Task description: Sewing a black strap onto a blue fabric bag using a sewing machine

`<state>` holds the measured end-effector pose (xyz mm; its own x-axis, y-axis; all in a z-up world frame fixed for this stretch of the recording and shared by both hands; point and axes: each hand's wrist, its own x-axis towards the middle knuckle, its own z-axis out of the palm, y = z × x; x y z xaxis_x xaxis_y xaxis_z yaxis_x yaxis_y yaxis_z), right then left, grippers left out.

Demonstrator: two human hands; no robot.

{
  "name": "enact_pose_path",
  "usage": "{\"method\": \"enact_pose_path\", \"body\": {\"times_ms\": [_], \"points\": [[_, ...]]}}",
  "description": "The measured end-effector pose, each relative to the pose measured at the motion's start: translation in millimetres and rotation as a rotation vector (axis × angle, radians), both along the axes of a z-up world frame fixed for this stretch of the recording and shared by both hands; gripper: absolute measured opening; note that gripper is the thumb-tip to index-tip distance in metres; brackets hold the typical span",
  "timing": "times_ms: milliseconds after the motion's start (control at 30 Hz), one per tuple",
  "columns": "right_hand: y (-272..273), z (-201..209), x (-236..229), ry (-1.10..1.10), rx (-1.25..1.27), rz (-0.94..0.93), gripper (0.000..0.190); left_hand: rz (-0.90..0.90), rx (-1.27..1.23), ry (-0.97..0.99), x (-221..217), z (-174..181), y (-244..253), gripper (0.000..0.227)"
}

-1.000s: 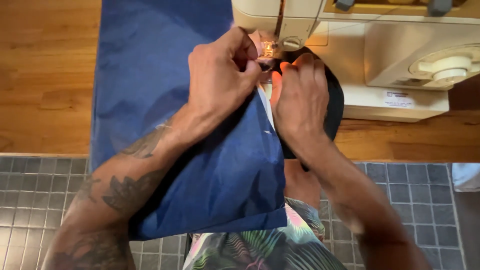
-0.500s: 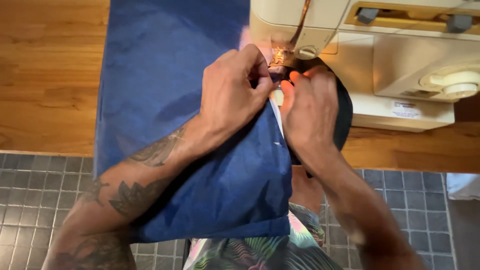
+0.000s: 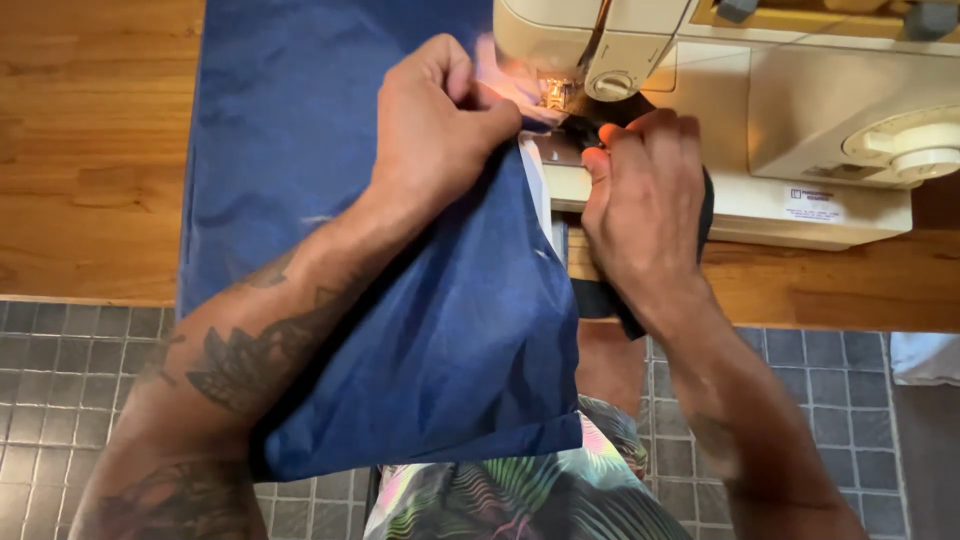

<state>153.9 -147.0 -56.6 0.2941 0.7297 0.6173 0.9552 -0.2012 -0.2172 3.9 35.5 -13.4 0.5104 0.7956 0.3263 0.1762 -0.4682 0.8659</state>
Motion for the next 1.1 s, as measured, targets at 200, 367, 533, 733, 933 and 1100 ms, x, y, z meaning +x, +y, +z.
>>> {"method": "enact_pose_path", "body": {"times_ms": [200, 367, 533, 733, 933, 1100], "points": [[4, -3, 18, -0.025, 0.045, 0.034, 0.02, -0.015, -0.233, -0.043, 10, -10, 18, 0.061], [3, -7, 40, 0.029, 0.025, 0.136, 0.009, 0.009, -0.266, -0.087, 14, -19, 27, 0.067], [2, -8, 38, 0.055, 0.064, 0.165, 0.008, -0.024, -0.271, -0.099, 13, -18, 21, 0.073], [11, -16, 43, 0.048, 0.086, 0.149, 0.006, -0.016, -0.212, -0.136, 14, -20, 24, 0.07], [19, -10, 30, 0.048, 0.006, 0.02, 0.009, -0.028, -0.174, -0.133, 15, -20, 24, 0.073], [23, -10, 17, 0.129, -0.218, -0.127, 0.015, -0.041, -0.12, -0.09, 14, -19, 19, 0.074]]}}
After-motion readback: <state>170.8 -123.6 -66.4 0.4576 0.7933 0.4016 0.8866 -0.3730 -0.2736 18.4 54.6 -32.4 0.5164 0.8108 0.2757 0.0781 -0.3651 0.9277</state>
